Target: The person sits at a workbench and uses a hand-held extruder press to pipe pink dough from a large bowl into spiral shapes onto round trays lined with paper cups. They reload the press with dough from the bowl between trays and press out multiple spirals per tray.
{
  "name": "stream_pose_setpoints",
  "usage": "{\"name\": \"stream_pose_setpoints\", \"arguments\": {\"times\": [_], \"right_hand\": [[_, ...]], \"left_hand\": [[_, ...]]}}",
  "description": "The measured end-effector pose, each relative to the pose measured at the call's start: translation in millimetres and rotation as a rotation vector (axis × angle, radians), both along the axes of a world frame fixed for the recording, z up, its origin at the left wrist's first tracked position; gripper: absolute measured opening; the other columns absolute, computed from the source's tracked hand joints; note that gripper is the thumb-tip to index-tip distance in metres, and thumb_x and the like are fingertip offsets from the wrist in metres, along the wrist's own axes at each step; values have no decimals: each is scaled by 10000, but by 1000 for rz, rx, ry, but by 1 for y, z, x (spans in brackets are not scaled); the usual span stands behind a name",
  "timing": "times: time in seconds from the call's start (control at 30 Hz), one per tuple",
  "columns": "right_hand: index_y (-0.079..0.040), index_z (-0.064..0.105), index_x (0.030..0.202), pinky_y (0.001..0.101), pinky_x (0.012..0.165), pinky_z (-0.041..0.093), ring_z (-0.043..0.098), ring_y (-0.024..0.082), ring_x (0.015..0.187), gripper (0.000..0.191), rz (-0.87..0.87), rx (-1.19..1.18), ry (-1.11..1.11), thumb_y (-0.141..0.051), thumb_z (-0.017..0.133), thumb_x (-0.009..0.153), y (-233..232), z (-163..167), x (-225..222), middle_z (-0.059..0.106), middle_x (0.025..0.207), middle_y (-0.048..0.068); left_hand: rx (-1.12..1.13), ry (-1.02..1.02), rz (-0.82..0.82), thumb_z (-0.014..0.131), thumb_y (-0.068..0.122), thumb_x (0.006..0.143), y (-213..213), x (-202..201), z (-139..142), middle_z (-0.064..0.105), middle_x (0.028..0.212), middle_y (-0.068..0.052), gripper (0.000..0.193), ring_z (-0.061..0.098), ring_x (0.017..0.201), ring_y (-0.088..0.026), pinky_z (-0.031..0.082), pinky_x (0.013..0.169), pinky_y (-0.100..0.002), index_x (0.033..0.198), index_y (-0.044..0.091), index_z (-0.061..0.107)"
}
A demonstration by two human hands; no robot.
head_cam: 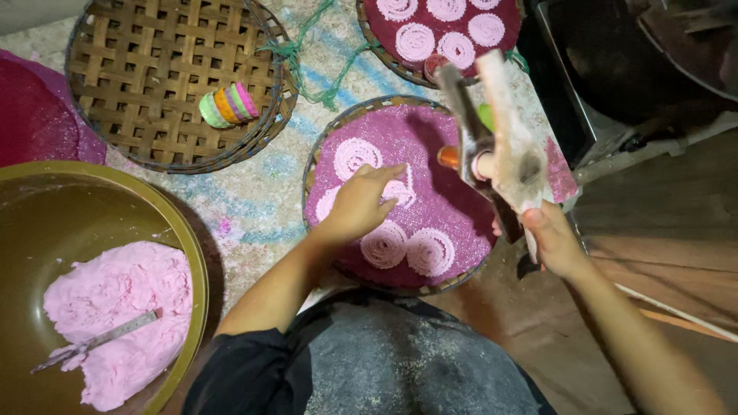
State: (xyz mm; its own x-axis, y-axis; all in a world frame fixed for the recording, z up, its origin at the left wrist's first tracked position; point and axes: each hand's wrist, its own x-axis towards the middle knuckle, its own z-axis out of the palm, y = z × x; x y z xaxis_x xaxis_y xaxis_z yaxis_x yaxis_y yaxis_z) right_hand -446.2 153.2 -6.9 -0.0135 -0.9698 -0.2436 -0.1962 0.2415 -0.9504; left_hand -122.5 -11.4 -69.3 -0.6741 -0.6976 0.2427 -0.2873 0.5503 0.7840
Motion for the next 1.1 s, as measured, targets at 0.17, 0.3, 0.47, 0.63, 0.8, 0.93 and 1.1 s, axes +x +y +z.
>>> {"name": "stream_pose_setpoints", "arguments": {"times": [0.17, 0.3, 0.47, 0.63, 0.8, 0.93, 1.1], "right_hand": [[11, 576, 1285, 380, 872, 544, 668, 231, 979, 839, -157, -196, -247, -745, 568, 923, 15, -7, 15, 670, 1122, 140], [-8, 522, 1350, 426, 915, 537, 652, 265, 1025, 872, -221, -254, -353, -753, 616, 906, 29, -8, 34, 630, 1196, 154], [-27, 517, 1331, 477, 899, 546, 637, 284, 1022, 895, -311, -320, -387, -761, 684, 846, 45, -11, 43, 613, 1206, 150], [-50, 507, 1294, 512, 893, 549, 607, 285, 1021, 827, -331, -424, -401, -733, 719, 880, 57, -18, 39, 565, 1145, 99], [-26, 481, 1391, 475, 951, 521, 612, 288, 1082, 965, -310, -388, -395, -803, 664, 849, 54, -9, 34, 570, 1230, 98], [6, 445, 1482, 435, 921, 505, 604, 260, 1060, 1103, -254, -363, -309, -871, 593, 829, 46, 10, 35, 590, 1239, 128], [9, 431, 1455, 396, 944, 502, 613, 231, 1081, 1097, -27, -201, -265, -894, 504, 836, 18, 24, 36, 605, 1205, 111]], "left_hand": [[-151, -292, -11, 727, 137, 824, 3, 0, 10, 718, 1146, -74, 440, 621, 1089, -318, 486, 931, -464, 1258, 116, 658], [-109, -88, 84, 694, 160, 937, -2, -24, 7, 707, 1183, -58, 280, 638, 1105, -299, 512, 960, -457, 1215, 132, 702], [-325, -9, 36, 722, 181, 879, 1, -48, 1, 662, 1232, -141, 344, 600, 1135, -338, 501, 947, -472, 1200, 61, 686], [-203, -251, -27, 655, 16, 895, 12, -41, -9, 701, 1175, -79, 355, 640, 1163, -301, 553, 922, -396, 1207, 166, 737], [382, 132, 246, 725, 47, 895, 14, 36, 59, 746, 1054, -77, 310, 693, 891, -177, 554, 766, -320, 1195, 124, 743], [362, 352, 557, 615, -30, 957, 47, 166, 142, 671, 1174, -54, 341, 639, 979, -112, 535, 862, -273, 1287, 42, 661], [31, -179, 892, 690, 176, 963, 78, 213, 143, 687, 1263, -137, 331, 647, 1138, -229, 488, 992, -340, 1280, 80, 687]]}}
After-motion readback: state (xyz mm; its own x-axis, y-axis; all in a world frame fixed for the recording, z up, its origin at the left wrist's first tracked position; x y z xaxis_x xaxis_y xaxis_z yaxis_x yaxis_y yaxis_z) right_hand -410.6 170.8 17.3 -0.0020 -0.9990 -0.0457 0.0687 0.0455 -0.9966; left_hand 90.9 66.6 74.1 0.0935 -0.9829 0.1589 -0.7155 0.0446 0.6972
